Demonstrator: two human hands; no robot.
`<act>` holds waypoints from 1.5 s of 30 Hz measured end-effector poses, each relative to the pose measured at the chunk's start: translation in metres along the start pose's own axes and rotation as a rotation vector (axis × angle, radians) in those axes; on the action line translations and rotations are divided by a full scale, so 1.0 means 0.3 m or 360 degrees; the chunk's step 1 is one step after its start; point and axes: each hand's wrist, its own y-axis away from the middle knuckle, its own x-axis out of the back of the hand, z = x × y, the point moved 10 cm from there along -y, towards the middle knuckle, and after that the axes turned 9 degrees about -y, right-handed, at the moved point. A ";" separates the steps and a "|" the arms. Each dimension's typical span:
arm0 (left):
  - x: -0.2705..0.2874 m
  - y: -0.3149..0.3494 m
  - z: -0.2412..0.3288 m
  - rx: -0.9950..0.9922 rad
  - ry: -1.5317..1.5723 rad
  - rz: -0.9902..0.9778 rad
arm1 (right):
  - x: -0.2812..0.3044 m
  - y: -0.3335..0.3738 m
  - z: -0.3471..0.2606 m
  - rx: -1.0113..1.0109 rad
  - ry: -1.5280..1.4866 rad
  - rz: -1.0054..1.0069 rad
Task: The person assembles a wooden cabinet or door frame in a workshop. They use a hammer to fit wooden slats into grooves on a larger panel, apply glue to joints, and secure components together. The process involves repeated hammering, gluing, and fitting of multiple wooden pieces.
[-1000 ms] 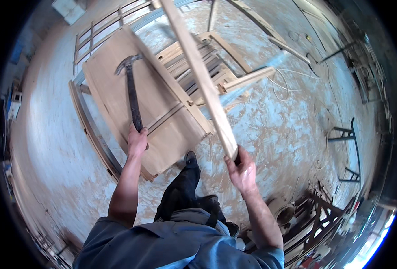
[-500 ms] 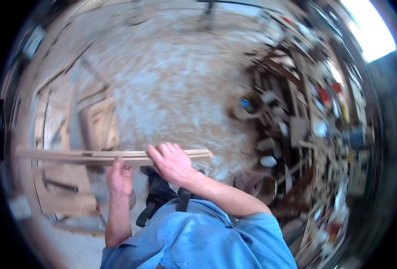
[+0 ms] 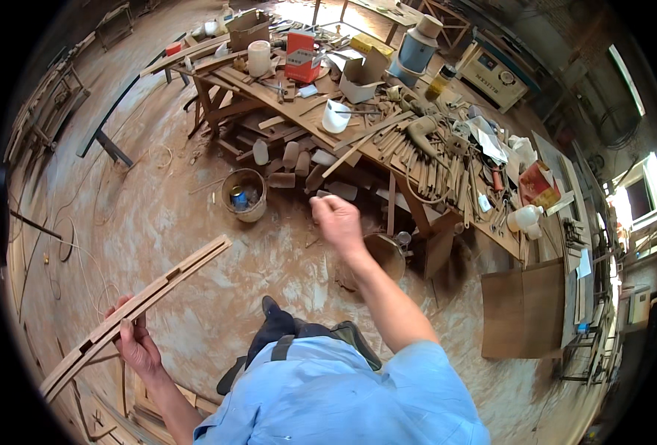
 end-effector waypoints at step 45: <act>-1.201 -0.550 -0.514 0.0220 -0.0198 -0.0127 | 0.401 -1.387 0.348 -0.0432 0.0100 -0.0169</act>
